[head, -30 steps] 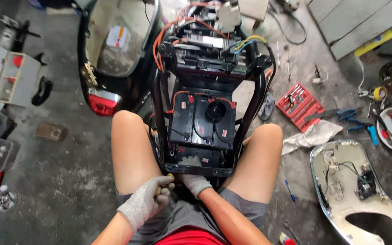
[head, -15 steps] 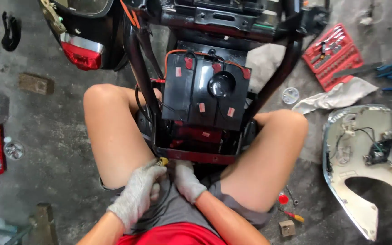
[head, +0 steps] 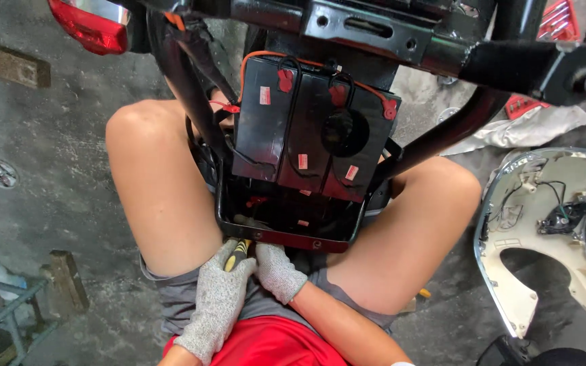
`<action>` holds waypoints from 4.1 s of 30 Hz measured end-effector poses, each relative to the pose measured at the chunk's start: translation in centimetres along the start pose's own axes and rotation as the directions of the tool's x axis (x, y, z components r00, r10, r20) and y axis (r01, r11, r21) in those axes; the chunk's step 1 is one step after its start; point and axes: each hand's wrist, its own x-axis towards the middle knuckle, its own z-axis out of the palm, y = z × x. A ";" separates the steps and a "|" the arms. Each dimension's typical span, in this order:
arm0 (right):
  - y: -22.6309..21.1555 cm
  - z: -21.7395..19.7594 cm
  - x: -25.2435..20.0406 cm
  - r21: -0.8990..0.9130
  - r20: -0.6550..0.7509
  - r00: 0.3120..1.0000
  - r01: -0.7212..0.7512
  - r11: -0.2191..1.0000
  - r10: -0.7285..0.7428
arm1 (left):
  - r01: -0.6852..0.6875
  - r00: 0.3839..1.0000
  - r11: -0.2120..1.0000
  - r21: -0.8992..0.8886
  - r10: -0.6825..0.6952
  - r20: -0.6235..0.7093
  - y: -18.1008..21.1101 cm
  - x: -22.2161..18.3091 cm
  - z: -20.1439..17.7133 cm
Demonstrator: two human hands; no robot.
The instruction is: The person sits on the workshop floor in front of a scooter with its body panels removed and works on the battery compartment under the seat. They unscrew screws from the battery box cover using a screwdriver, manipulate the cover and wiring, and reach toward parts laid on the floor.
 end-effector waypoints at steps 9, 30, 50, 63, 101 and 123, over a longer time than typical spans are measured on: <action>1.3 1.0 -0.1 -0.020 0.156 0.986 -0.057 0.998 0.059 | -0.031 0.999 0.943 0.332 0.018 0.043 2.1 0.1 -1.1; 1.9 1.4 0.9 -0.021 0.088 0.996 0.004 1.000 -0.002 | -0.179 0.977 0.883 0.434 0.106 0.187 4.0 -0.2 -2.2; -0.7 -4.2 3.2 0.051 -0.156 0.916 0.380 0.924 -0.369 | -0.771 0.602 0.441 0.459 0.739 0.301 -2.4 4.5 -2.5; 4.2 -4.1 3.1 0.925 0.320 0.924 -0.352 -0.144 -0.209 | -0.331 0.929 0.943 -0.014 0.329 0.168 -1.8 -0.1 -5.6; 2.5 -7.9 -4.6 0.989 0.116 0.981 -0.129 -0.073 -0.157 | -0.663 0.677 0.550 0.507 0.730 0.093 -3.2 18.8 3.8; 1.5 -7.5 -4.3 0.991 0.120 0.985 -0.126 -0.048 -0.121 | -0.544 0.796 0.717 0.436 0.605 0.000 -1.9 18.4 4.7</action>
